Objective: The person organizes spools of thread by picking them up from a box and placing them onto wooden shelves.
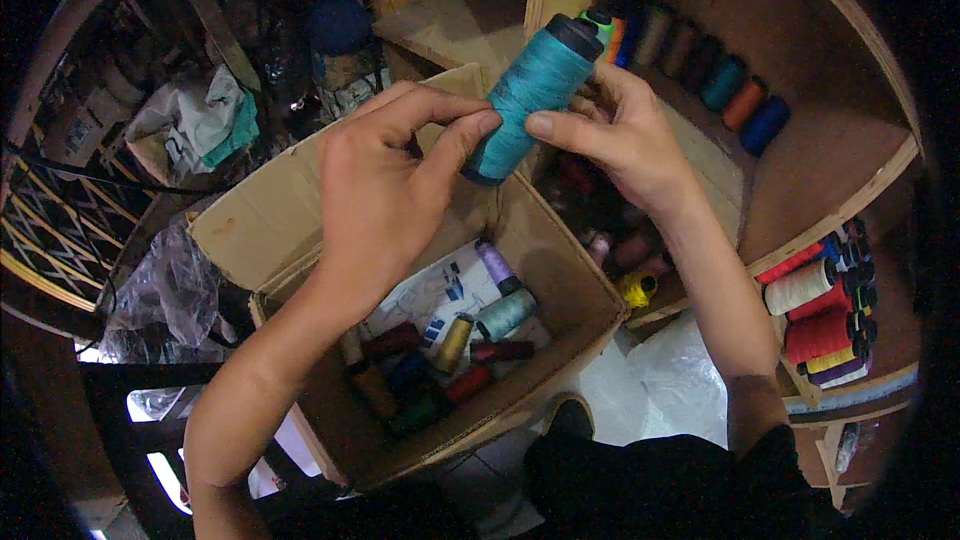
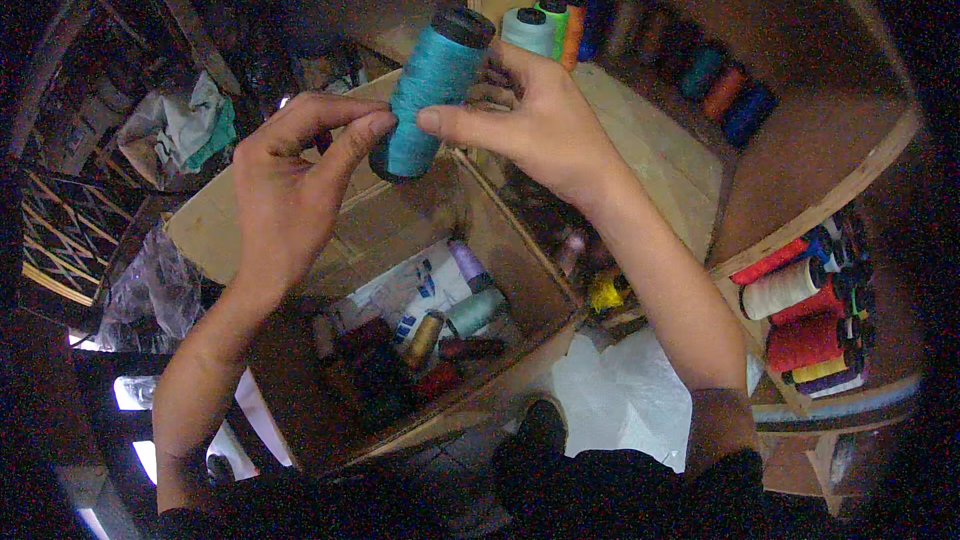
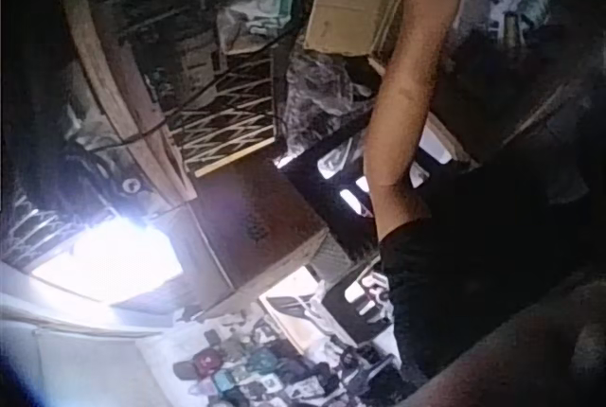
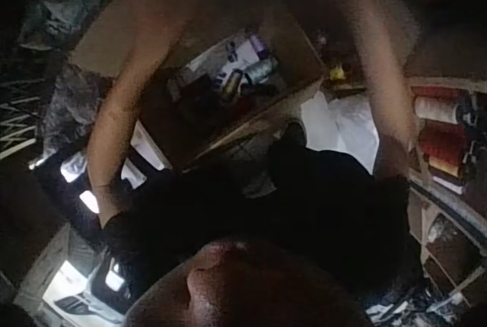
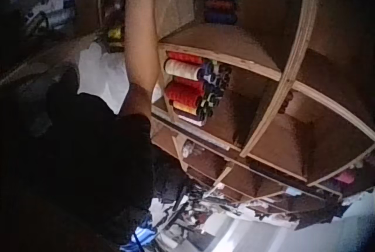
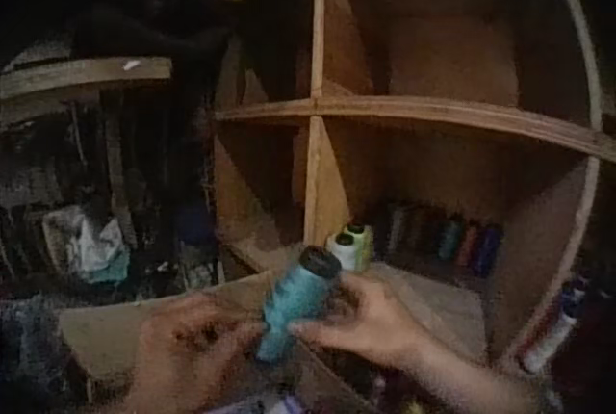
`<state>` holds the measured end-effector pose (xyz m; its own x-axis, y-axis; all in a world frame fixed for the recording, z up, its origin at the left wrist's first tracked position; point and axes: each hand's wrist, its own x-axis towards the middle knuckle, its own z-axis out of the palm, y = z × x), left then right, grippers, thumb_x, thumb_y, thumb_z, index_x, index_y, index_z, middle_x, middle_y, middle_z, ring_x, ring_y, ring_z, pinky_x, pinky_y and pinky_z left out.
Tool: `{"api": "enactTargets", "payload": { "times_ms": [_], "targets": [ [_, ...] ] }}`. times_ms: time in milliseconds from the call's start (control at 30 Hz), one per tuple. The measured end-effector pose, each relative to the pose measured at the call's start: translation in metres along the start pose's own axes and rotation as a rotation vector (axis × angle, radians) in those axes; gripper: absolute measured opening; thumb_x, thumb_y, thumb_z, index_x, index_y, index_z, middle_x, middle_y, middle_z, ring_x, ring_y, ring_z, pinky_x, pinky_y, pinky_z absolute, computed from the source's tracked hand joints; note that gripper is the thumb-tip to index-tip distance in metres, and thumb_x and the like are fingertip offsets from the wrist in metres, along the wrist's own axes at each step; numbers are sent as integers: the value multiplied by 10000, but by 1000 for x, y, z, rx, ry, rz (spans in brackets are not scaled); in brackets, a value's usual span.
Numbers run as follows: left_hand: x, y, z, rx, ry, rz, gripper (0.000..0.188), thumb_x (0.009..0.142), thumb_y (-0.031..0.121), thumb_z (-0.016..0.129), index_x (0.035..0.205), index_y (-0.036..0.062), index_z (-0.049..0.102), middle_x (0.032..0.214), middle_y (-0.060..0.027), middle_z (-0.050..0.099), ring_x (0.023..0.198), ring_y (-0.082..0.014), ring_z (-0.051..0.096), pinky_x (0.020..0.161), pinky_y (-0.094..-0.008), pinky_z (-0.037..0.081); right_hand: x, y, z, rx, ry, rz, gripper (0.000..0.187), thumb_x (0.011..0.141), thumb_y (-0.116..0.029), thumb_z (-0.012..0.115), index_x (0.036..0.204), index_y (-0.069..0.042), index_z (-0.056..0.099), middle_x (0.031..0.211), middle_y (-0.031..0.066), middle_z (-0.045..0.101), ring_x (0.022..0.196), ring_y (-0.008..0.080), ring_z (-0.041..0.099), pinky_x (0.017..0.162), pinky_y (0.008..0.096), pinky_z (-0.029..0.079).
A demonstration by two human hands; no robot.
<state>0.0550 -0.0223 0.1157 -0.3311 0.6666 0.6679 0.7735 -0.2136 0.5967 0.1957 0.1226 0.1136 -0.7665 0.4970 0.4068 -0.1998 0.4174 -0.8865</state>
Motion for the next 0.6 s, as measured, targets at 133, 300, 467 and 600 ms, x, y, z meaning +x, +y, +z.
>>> {"api": "enactTargets", "payload": {
  "times_ms": [133, 300, 467, 600],
  "targets": [
    [5, -6, 0, -212, 15, -135, 166, 832, 149, 621, 881, -6, 653, 798, -54, 649, 695, -96, 557, 620, -227, 430, -1, 6, 3, 94, 27, 4, 486, 699, -220, 759, 1087, -10, 555, 1007, 59, 612, 918, 159, 578, 846, 303, 455],
    [30, -22, -39, -106, 203, -169, 258, 852, 239, 597, 915, -8, 629, 748, -44, 640, 654, -69, 535, 566, -208, 407, 4, 7, -11, -14, 135, -4, 433, 751, -210, 695, 1088, 10, 533, 1005, 73, 593, 935, 161, 567, 878, 310, 431],
    [46, -106, -143, 637, 523, -189, 398, 879, 363, 534, 982, -13, 616, 826, -153, 653, 753, -179, 612, 716, -290, 443, 20, 0, -78, -56, 631, -115, 398, 775, -230, 657, 1063, 22, 547, 1019, 92, 585, 938, 167, 562, 865, 325, 434],
    [9, -146, -216, 1418, 313, 396, 265, 808, 233, 584, 988, 40, 606, 910, -177, 624, 819, -349, 614, 708, -431, 479, 39, 4, -132, -393, 966, -73, 466, 722, -300, 694, 1028, 32, 576, 967, 91, 607, 920, 165, 574, 797, 318, 468]
  ]
}}
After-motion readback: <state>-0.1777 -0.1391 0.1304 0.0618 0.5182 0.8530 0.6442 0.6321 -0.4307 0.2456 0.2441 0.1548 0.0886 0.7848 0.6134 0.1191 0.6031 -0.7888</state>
